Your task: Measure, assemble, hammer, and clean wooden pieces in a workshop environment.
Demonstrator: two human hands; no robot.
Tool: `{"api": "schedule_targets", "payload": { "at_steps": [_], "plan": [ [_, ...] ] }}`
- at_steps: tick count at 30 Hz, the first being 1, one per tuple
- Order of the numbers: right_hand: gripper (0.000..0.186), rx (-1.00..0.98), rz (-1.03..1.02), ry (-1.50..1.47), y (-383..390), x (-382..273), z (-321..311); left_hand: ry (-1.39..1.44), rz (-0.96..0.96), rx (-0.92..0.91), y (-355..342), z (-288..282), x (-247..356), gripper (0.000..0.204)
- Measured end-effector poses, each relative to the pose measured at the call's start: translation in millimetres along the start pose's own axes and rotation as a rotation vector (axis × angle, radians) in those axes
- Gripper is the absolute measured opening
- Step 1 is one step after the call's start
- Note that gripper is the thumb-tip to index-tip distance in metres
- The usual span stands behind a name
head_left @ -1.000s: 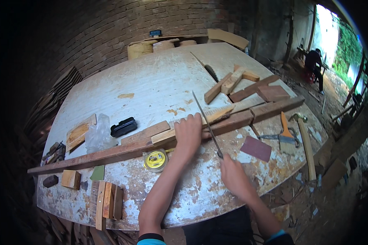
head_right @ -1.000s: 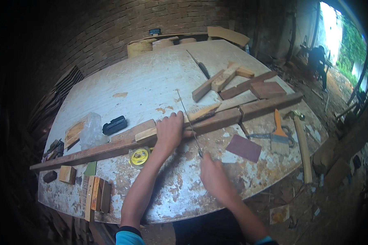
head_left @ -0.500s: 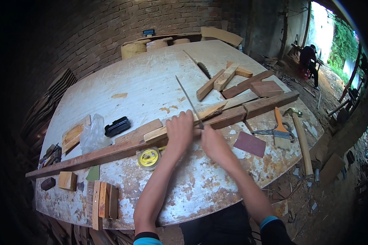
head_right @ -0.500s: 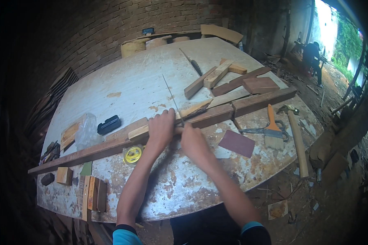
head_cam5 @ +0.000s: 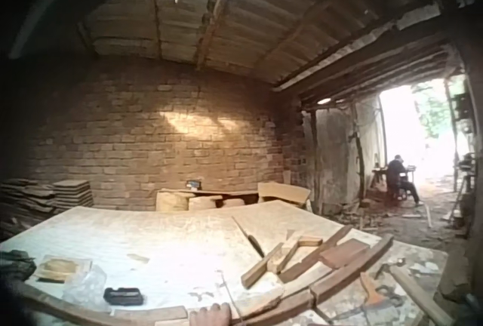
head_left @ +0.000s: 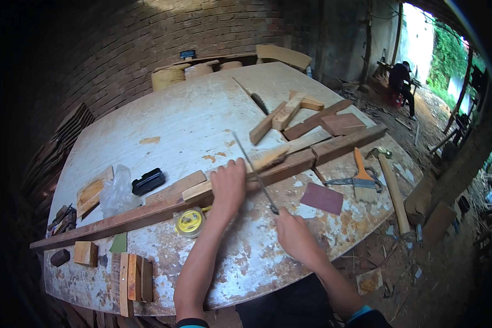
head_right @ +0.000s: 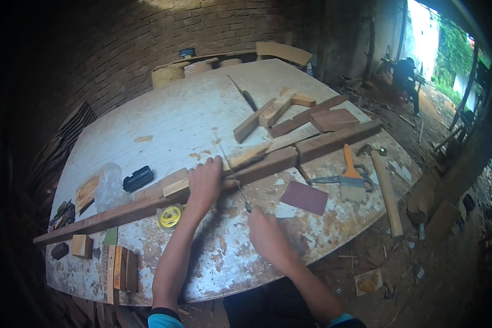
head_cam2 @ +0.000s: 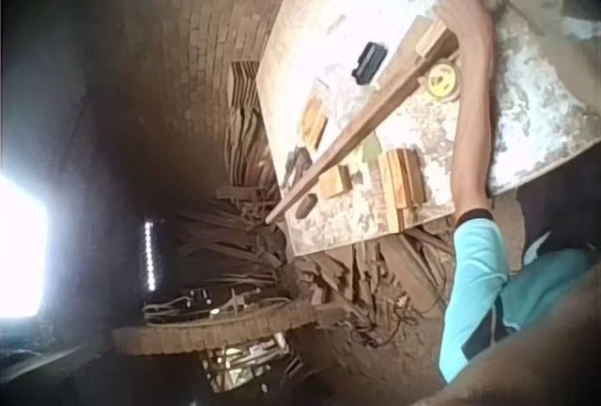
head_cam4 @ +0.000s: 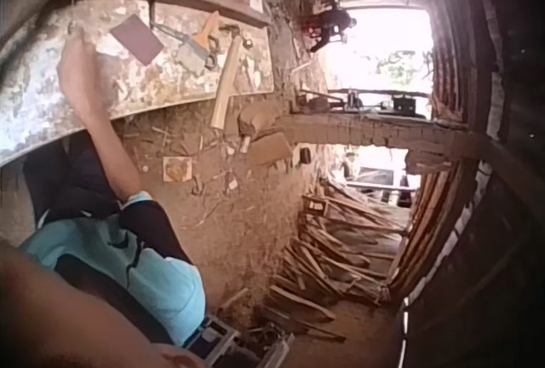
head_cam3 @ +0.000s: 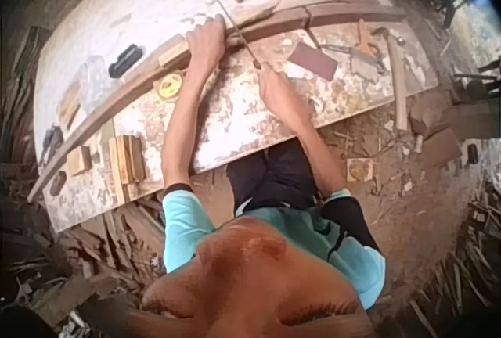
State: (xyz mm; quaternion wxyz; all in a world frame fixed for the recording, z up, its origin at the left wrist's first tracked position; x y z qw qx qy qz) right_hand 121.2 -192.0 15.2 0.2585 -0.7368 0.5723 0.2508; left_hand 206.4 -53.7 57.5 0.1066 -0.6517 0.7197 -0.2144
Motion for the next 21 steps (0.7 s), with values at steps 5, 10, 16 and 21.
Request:
{"api": "schedule_targets", "payload": {
  "at_steps": [5,10,16,21],
  "plan": [
    [0.020,0.054,-0.084,0.005,-46,-16,4,0.024,0.025,-0.004,-3,5,3,0.055],
    [0.022,-0.049,-0.021,0.024,-12,-2,5,0.048,-0.011,-0.001,3,3,-2,0.056],
    [0.022,0.034,-0.110,-0.018,-44,-19,-7,0.059,0.008,0.002,-1,4,5,0.049],
    [0.023,-0.008,-0.033,0.003,5,-9,2,0.015,-0.023,-0.025,2,4,-6,0.055]
  ]
}}
Point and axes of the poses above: each hand's wrist, its own y-axis away from the middle knuckle, its own z-axis out of the palm, x = y × z, the point moved 9 cm from there along -y, towards the middle knuckle, and after that the axes turned 3 degrees about y, right-handed, at the moved point
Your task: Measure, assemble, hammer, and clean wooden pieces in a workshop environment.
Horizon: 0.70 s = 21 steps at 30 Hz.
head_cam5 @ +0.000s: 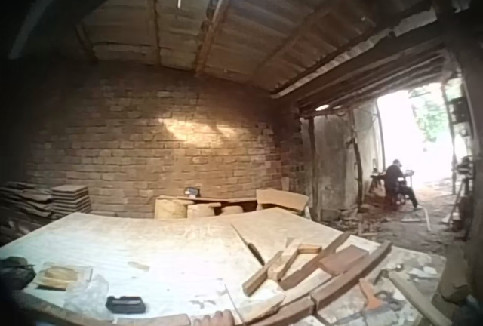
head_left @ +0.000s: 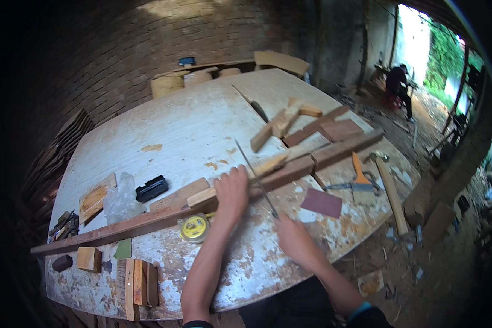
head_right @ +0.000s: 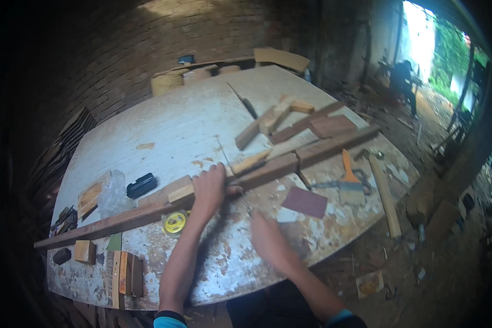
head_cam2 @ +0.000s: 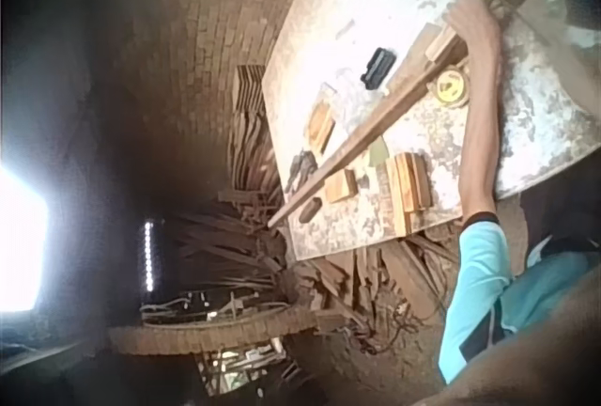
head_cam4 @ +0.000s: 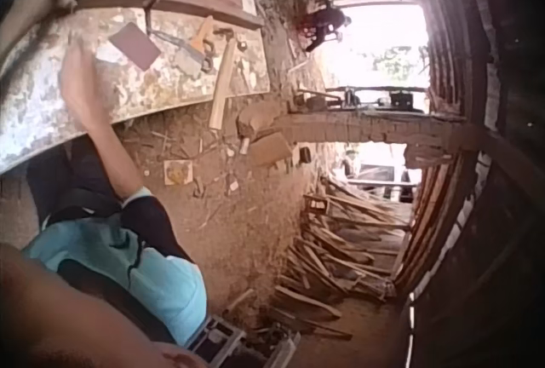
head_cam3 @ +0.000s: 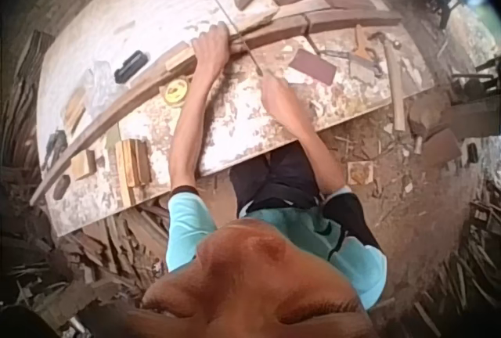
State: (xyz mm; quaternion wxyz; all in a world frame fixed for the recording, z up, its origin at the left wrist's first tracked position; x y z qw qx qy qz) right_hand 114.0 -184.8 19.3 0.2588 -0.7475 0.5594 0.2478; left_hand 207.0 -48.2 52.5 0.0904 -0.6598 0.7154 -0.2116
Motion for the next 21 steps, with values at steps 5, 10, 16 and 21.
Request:
{"api": "schedule_targets", "payload": {
  "at_steps": [5,10,16,21],
  "plan": [
    [0.021,0.017,-0.027,0.005,-54,-8,-6,0.001,0.023,0.006,-4,0,10,0.048],
    [0.018,0.050,-0.088,0.031,-30,4,12,0.040,0.019,0.022,2,-1,-2,0.052],
    [0.017,-0.120,0.081,0.022,58,12,-23,0.018,0.024,0.036,0,-3,9,0.056],
    [0.036,0.011,0.186,-0.039,79,2,-25,0.019,-0.016,0.009,0,-1,5,0.054]
  ]
}}
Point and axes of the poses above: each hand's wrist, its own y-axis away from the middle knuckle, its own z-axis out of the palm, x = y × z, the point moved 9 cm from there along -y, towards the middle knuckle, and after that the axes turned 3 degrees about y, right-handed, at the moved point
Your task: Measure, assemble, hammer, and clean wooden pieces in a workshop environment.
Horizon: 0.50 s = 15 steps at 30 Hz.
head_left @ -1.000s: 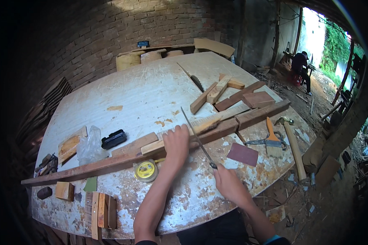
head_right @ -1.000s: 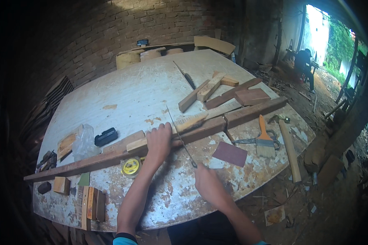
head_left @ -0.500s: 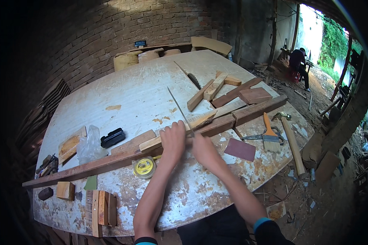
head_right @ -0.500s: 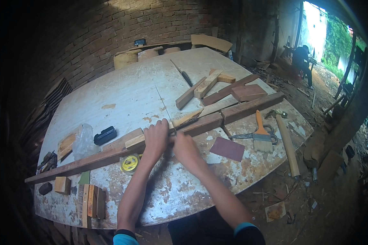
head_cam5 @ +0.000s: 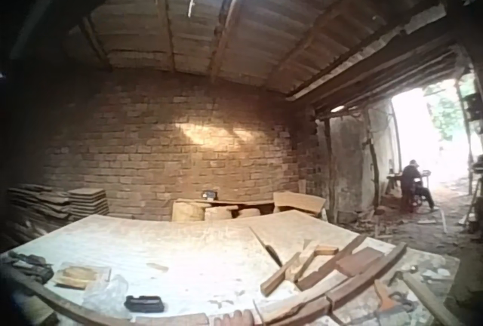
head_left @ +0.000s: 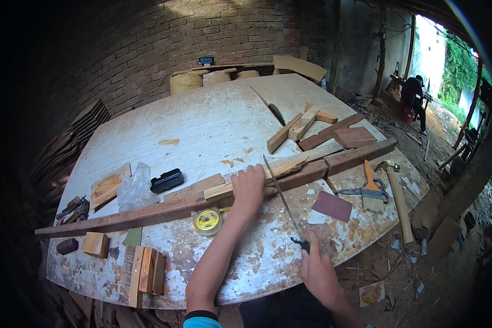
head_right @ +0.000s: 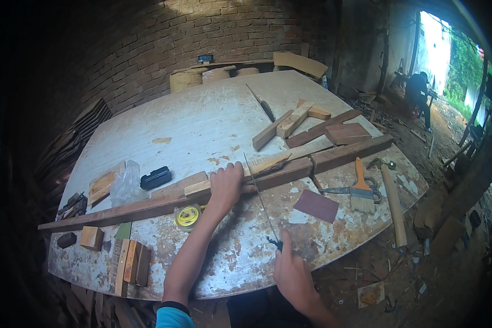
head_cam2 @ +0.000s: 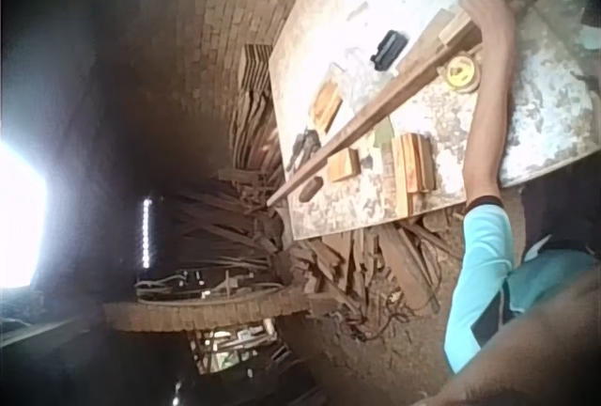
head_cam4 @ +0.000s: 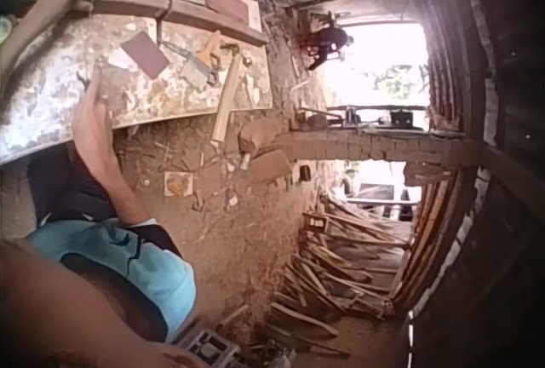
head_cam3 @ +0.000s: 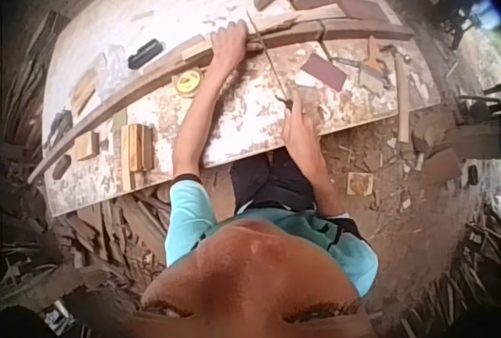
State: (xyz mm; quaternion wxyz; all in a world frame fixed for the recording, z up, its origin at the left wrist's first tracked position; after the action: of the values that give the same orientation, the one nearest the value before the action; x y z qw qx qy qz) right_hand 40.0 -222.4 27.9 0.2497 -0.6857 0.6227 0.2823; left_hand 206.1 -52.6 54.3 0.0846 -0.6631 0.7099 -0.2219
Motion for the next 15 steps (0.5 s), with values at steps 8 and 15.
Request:
{"api": "schedule_targets", "payload": {
  "at_steps": [8,15],
  "plan": [
    [0.050,0.190,-0.303,0.280,8,-9,-11,0.006,0.013,-0.012,-4,1,1,0.055],
    [0.048,0.244,-0.411,0.319,-60,-42,3,-0.032,0.005,-0.017,-1,2,-2,0.054]
  ]
}}
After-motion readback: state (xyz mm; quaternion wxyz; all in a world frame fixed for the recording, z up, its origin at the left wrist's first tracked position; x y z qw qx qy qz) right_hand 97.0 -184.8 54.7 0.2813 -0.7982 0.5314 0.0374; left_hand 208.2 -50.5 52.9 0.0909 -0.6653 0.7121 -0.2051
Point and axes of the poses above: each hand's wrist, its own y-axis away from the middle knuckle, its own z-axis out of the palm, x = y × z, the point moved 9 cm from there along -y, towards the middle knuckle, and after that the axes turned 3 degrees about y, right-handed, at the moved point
